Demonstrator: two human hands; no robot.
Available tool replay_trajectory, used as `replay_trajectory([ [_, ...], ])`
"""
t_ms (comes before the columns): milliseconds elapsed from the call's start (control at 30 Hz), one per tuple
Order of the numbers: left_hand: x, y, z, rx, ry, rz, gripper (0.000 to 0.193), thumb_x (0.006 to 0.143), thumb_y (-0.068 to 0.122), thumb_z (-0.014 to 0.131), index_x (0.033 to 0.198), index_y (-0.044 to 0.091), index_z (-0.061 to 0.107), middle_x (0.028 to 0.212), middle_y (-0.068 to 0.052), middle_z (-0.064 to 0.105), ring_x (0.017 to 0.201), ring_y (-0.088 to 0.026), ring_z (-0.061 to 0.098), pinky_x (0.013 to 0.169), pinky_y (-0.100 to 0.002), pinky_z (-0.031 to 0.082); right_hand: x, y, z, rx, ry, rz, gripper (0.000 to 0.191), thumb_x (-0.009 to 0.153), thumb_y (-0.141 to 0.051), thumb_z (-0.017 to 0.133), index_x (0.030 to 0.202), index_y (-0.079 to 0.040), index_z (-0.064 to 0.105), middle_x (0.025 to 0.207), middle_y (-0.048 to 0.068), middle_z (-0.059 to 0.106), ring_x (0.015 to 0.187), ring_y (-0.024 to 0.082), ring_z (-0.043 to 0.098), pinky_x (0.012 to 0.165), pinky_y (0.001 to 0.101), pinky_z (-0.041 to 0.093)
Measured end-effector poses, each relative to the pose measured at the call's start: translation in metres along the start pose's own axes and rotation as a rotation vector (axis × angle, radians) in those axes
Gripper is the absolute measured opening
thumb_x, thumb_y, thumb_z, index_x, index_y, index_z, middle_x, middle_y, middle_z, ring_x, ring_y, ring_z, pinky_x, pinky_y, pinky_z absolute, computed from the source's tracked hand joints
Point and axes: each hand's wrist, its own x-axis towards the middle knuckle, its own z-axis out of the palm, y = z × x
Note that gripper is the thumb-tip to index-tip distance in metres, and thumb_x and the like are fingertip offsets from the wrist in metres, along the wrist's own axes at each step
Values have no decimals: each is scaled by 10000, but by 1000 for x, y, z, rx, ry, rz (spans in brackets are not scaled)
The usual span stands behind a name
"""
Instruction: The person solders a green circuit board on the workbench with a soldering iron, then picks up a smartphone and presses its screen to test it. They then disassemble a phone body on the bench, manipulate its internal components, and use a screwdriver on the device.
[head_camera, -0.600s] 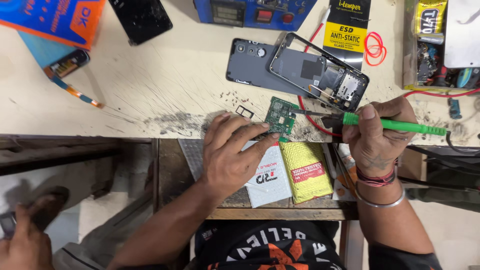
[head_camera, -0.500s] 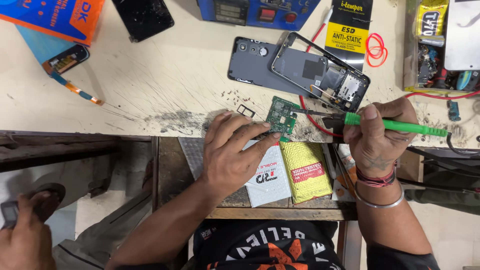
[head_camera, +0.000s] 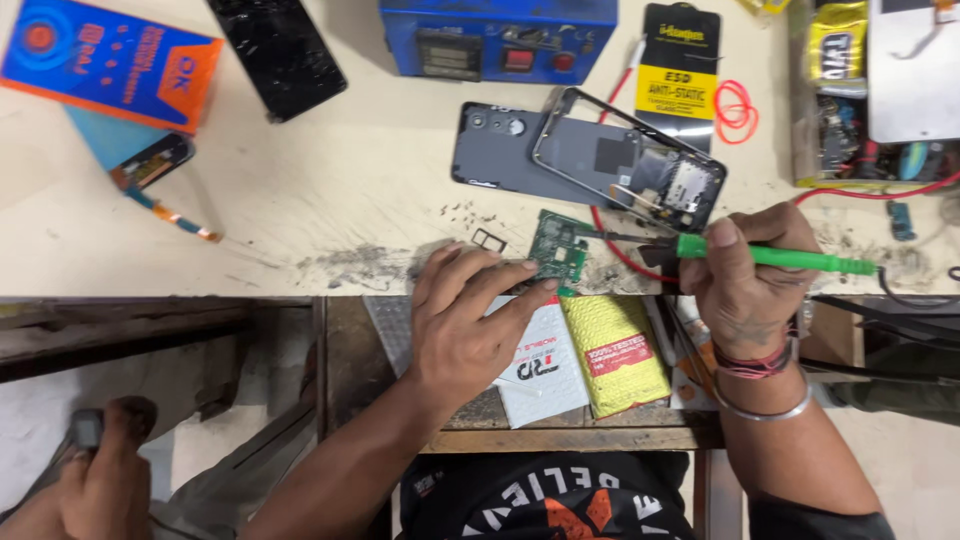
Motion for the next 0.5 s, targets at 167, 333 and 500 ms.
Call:
replay_trajectory([
  [167, 66, 89, 57, 4, 5, 6, 240, 881, 151, 811, 1102, 244, 821, 1196, 55, 692, 1200, -201, 555, 1125, -476, 429, 42, -34, -114, -33, -13, -17, 298, 1152, -152, 672, 979, -33, 459, 716, 101, 612, 503, 111, 559, 433, 228, 418],
  [333, 59, 118, 62, -22, 17, 14, 264, 868, 145, 809, 1112, 244, 828, 1172, 44, 711, 1178, -201, 558, 1104, -487, 438, 24, -46, -140, -19, -16, -14, 307, 1141, -167, 681, 978, -36, 456, 706, 100, 611, 496, 109, 556, 430, 223, 413],
  [500, 63, 133, 75, -32, 13, 6, 227, 901, 175, 820, 1114, 254, 826, 1163, 44, 714, 1172, -202, 559, 1106, -488, 450, 25, -49, -159, -32, -34, -11, 313, 1144, -170, 682, 974, -32, 458, 695, 99, 607, 495, 112, 563, 425, 225, 428],
])
